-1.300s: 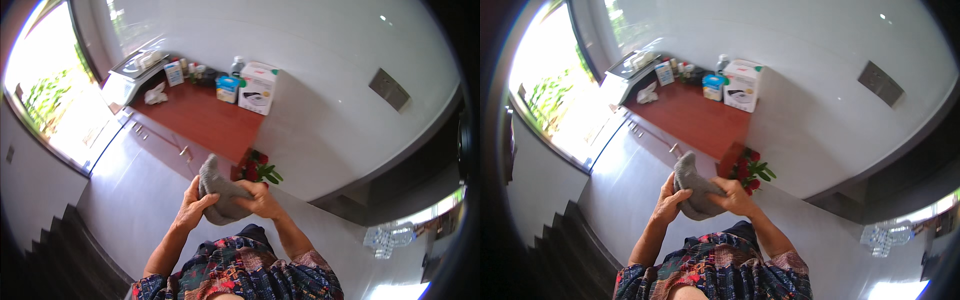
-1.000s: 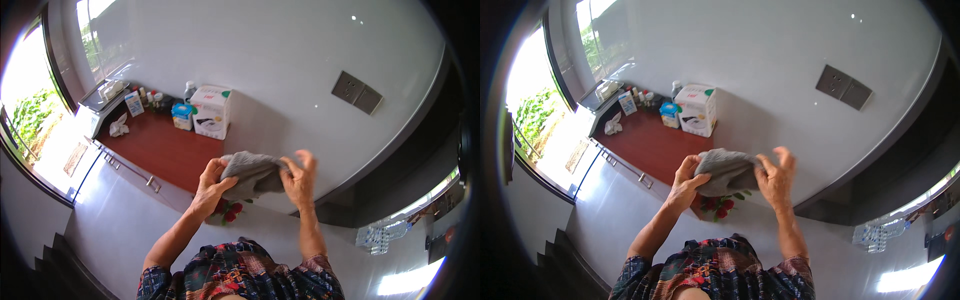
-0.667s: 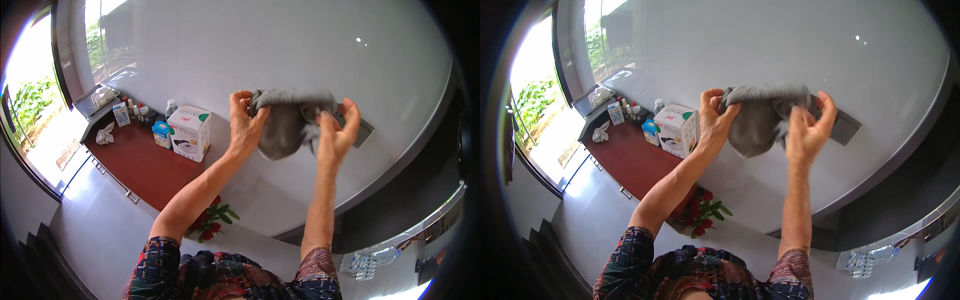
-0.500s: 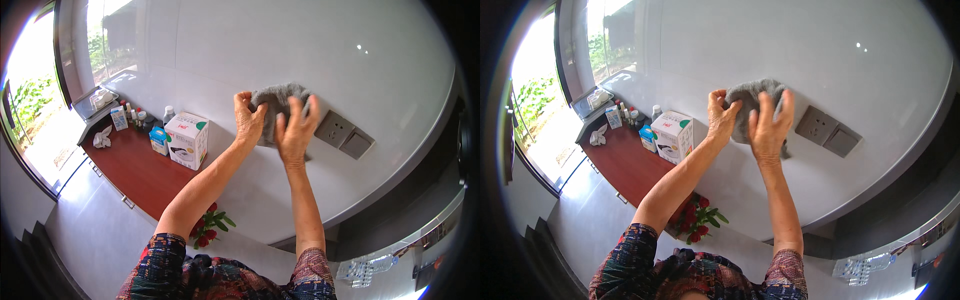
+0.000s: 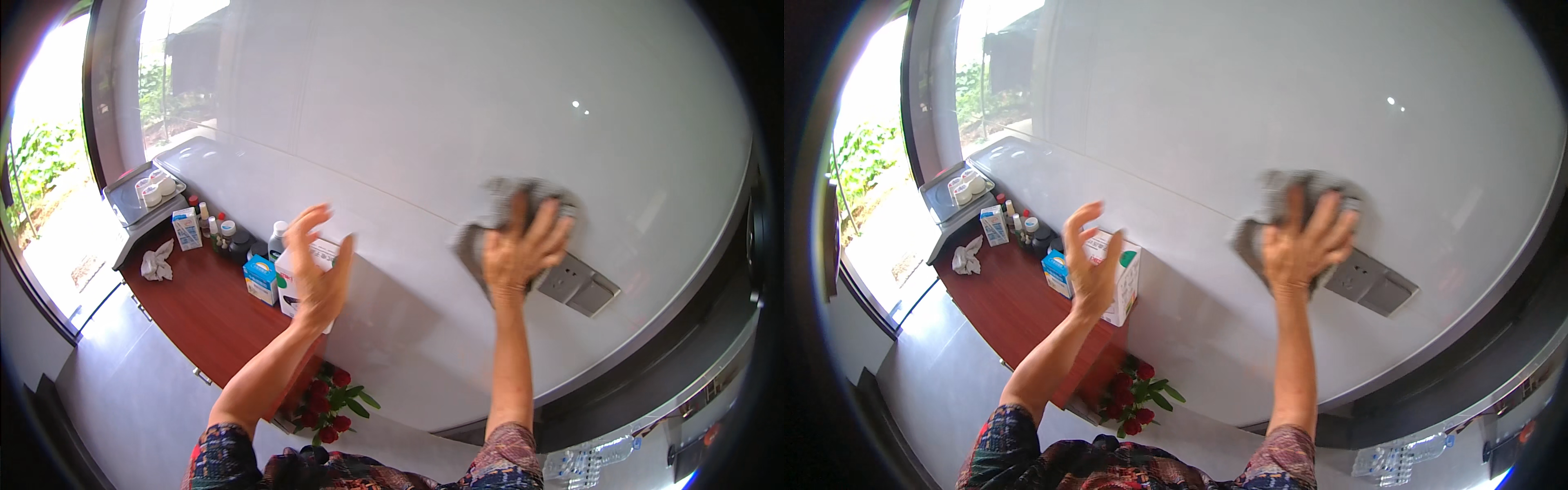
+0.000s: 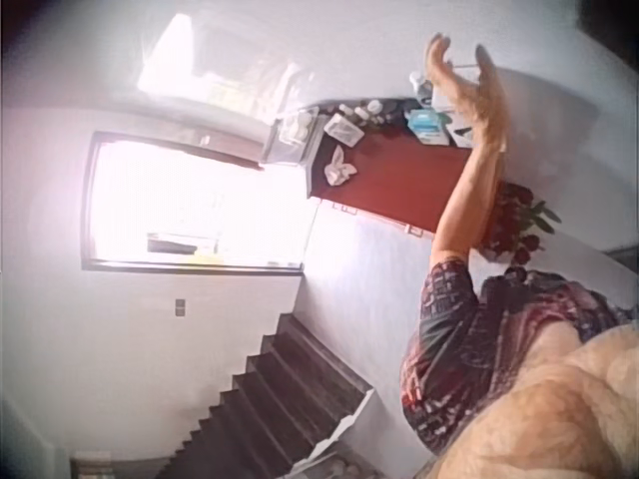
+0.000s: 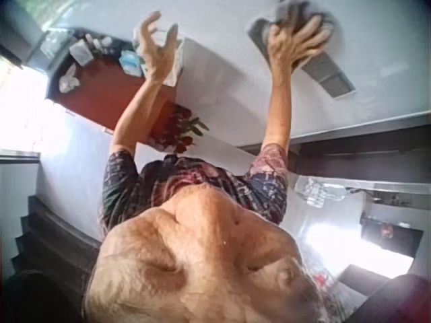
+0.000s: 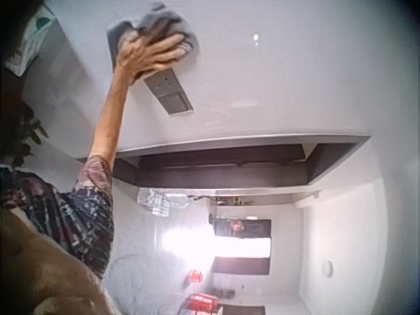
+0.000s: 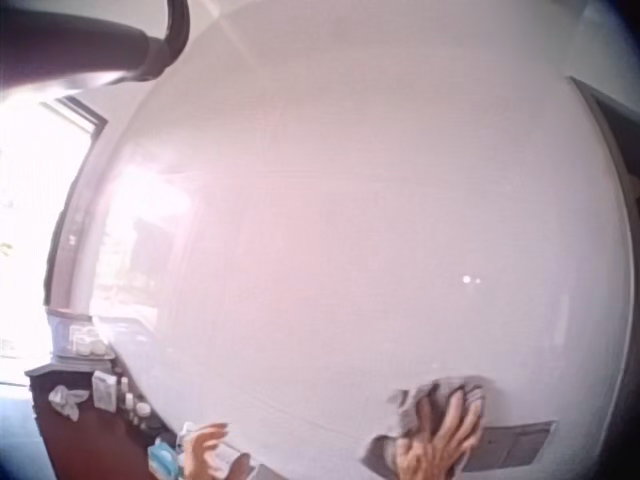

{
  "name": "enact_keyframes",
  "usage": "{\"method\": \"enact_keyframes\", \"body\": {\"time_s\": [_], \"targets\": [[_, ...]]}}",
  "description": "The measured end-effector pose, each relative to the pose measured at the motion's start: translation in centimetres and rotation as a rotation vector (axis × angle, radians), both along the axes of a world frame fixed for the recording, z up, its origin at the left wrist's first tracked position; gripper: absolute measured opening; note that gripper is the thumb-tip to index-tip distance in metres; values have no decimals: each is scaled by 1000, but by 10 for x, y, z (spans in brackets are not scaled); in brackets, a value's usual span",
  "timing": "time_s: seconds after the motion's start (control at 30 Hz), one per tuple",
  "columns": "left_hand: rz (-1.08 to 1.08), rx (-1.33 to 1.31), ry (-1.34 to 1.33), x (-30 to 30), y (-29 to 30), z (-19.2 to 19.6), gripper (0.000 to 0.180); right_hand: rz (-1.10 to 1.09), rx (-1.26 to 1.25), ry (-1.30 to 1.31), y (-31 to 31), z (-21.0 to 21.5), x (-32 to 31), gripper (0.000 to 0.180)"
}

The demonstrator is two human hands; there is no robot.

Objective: The person wipes a white wall and a dark door frame with a grey cloth. They move items on a nearby table, including a pink bowl and a digital scale, to reach the wall surface. The person continues wiping the wall and the door frame, moving along the wall and down the stairs.

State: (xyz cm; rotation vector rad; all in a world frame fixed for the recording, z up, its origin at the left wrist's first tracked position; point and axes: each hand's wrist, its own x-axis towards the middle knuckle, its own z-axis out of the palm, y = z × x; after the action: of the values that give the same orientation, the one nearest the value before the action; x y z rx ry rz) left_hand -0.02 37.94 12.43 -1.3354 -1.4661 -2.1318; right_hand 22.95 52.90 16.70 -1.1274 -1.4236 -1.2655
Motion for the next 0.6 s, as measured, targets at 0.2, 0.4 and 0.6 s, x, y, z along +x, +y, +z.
{"method": "enact_keyframes", "body": {"time_s": [0.2,0.4,0.6], "targets": [[289,-149,-36,-75,-56,-89,37,29,134,-13,3,20,-31,65],[398,-421,-128,-97,-76,-163,40,107,87,-104,3,47,-124,56],[333,-594,-211,-98,-85,-202,40,288,33,-291,-3,60,-185,68]]}}
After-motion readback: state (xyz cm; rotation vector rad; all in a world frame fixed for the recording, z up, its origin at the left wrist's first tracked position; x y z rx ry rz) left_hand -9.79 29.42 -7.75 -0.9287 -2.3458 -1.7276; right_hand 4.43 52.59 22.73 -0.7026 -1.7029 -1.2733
